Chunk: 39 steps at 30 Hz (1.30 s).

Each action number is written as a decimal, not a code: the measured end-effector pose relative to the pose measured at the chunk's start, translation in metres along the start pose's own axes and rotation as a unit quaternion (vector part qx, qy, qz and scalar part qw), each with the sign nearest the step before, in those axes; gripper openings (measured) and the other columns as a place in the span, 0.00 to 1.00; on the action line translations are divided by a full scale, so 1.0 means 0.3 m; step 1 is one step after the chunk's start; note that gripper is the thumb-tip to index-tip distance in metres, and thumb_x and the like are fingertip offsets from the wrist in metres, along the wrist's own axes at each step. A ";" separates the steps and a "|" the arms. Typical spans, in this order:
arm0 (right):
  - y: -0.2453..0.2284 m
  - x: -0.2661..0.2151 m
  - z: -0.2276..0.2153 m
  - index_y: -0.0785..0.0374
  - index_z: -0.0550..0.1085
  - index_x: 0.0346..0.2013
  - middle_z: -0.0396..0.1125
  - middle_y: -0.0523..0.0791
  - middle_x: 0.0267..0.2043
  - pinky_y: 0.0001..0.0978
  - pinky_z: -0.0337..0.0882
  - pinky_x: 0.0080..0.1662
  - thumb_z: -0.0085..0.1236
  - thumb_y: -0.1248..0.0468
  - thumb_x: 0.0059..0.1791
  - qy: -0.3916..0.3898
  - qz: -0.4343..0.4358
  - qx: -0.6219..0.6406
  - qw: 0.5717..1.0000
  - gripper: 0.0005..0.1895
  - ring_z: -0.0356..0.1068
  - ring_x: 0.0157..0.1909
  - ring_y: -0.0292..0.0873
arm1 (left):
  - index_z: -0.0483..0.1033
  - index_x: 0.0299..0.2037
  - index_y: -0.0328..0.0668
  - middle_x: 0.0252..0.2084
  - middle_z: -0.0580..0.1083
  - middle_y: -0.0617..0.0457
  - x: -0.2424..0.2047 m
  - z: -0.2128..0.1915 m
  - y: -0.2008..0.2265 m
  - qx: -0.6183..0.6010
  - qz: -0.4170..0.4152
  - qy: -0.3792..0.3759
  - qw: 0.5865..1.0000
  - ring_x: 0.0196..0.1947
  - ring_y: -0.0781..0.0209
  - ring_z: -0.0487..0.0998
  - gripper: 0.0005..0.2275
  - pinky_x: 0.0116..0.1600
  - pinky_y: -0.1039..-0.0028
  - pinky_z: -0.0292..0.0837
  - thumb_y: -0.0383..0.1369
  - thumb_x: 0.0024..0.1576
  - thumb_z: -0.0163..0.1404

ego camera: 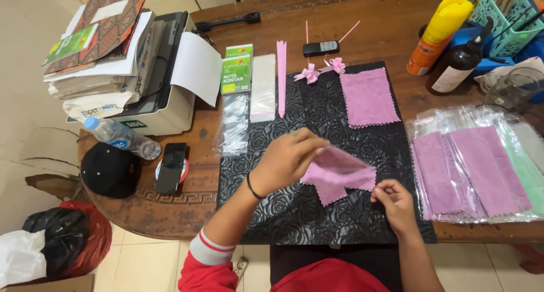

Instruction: The person places fabric pieces into plastic bags, folds them, and arranges them on the table.

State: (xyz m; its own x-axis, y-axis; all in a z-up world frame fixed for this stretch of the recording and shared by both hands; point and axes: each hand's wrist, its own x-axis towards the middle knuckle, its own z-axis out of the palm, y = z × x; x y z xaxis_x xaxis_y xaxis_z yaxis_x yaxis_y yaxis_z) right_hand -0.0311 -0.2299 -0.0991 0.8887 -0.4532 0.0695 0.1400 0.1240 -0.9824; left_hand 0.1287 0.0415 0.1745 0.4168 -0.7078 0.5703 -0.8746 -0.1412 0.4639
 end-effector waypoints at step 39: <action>-0.044 0.115 0.085 0.68 0.75 0.50 0.73 0.51 0.37 0.32 0.78 0.38 0.59 0.72 0.51 -0.057 -0.003 -0.035 0.998 0.12 0.75 0.33 0.41 | 0.80 0.42 0.33 0.25 0.78 0.46 -0.002 -0.334 -0.052 -0.082 -0.125 0.294 0.944 0.25 0.59 0.80 0.05 0.37 0.70 0.76 0.27 0.65 0.52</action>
State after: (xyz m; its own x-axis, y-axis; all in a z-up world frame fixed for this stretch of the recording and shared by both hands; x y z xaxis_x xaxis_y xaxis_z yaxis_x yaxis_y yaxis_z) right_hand 0.0087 -0.2247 -0.0794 0.9328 -0.3490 0.0902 0.1179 0.0587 -0.9913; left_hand 0.1669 0.1135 0.2347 0.7120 -0.1543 0.6850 -0.7014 -0.1100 0.7043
